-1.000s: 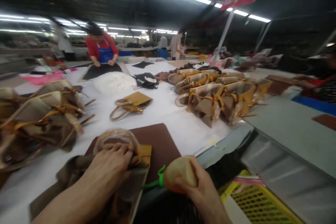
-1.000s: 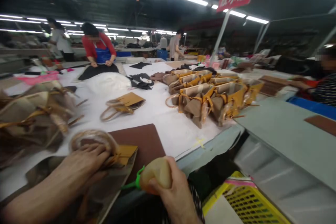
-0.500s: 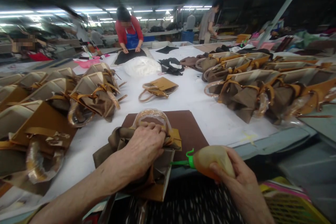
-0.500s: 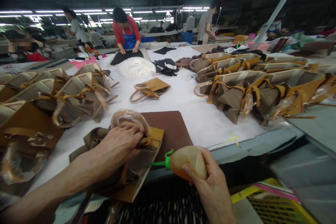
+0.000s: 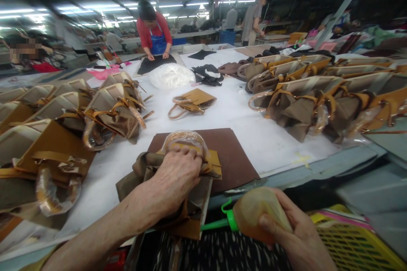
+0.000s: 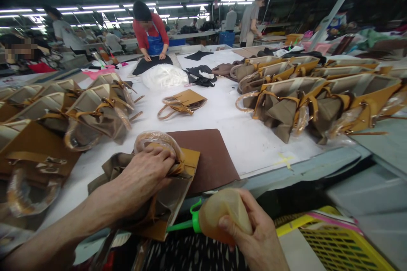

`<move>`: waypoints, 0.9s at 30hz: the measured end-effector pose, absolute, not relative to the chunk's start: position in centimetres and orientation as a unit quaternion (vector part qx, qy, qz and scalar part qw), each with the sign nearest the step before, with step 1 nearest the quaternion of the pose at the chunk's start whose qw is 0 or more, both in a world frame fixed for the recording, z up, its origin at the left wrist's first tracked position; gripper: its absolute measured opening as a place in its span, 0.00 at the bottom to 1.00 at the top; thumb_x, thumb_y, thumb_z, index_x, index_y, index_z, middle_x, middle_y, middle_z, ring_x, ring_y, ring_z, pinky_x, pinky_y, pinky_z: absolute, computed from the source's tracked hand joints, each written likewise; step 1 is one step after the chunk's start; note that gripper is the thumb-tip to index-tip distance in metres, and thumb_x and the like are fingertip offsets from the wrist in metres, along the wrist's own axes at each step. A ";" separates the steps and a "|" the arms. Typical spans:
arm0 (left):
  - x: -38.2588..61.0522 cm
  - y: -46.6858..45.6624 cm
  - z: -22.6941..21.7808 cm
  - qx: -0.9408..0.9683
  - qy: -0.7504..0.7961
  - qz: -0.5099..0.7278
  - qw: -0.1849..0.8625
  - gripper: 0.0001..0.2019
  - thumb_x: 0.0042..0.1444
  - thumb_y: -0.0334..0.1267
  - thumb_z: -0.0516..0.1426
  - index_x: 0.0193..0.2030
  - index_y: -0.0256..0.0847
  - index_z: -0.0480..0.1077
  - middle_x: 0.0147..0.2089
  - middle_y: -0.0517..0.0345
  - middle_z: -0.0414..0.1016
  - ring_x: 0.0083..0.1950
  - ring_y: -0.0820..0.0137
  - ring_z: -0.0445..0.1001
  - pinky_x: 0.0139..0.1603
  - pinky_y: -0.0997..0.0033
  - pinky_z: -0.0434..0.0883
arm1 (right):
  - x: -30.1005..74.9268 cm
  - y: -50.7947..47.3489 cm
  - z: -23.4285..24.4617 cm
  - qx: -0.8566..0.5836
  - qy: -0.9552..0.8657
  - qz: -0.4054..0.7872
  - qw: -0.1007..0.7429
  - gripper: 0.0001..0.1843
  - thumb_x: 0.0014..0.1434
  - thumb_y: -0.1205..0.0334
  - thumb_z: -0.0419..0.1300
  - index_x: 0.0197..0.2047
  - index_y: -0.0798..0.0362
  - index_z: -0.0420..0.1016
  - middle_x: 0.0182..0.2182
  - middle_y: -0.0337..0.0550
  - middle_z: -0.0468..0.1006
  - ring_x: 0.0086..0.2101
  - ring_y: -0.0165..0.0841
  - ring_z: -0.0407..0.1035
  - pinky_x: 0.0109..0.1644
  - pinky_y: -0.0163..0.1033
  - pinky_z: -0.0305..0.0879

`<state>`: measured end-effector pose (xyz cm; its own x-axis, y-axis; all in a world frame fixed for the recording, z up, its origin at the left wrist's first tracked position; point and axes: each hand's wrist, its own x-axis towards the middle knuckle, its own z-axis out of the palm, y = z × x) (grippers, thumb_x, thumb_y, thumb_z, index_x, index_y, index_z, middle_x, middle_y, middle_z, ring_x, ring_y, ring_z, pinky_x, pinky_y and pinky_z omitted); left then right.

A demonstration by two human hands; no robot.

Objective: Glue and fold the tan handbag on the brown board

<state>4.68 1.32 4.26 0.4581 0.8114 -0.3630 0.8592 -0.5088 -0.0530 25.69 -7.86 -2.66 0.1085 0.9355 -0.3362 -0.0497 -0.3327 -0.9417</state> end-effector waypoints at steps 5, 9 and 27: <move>5.1 1.1 4.9 0.843 0.503 -0.179 0.075 0.13 0.56 0.34 0.52 0.47 0.32 0.66 0.50 0.44 0.67 0.51 0.55 0.65 0.53 0.55 0.60 | 26.2 -7.8 -4.4 -0.602 -0.339 0.555 0.464 0.22 0.46 0.47 0.64 0.38 0.53 0.69 0.21 0.36 0.70 0.19 0.29 0.59 0.17 0.30 0.57; 5.1 0.9 4.8 0.843 0.503 -0.176 0.071 0.12 0.57 0.34 0.51 0.47 0.32 0.66 0.49 0.45 0.68 0.50 0.57 0.66 0.53 0.57 0.60 | 26.7 -7.7 -6.6 -0.573 -0.335 0.589 0.461 0.21 0.49 0.48 0.63 0.39 0.54 0.68 0.22 0.38 0.71 0.19 0.29 0.60 0.19 0.31 0.56; 5.1 1.1 4.7 0.844 0.504 -0.172 0.065 0.11 0.56 0.35 0.52 0.44 0.34 0.68 0.48 0.46 0.68 0.49 0.56 0.65 0.51 0.56 0.62 | 25.6 -8.0 -6.7 -0.566 -0.245 0.617 0.488 0.22 0.46 0.48 0.66 0.36 0.58 0.72 0.21 0.41 0.72 0.18 0.29 0.64 0.15 0.28 0.54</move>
<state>5.14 1.12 4.73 0.4339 0.8278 -0.3557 0.8727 -0.4843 -0.0625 25.55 -8.04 -6.71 0.1174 0.8804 -0.4595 -0.3244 -0.4033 -0.8556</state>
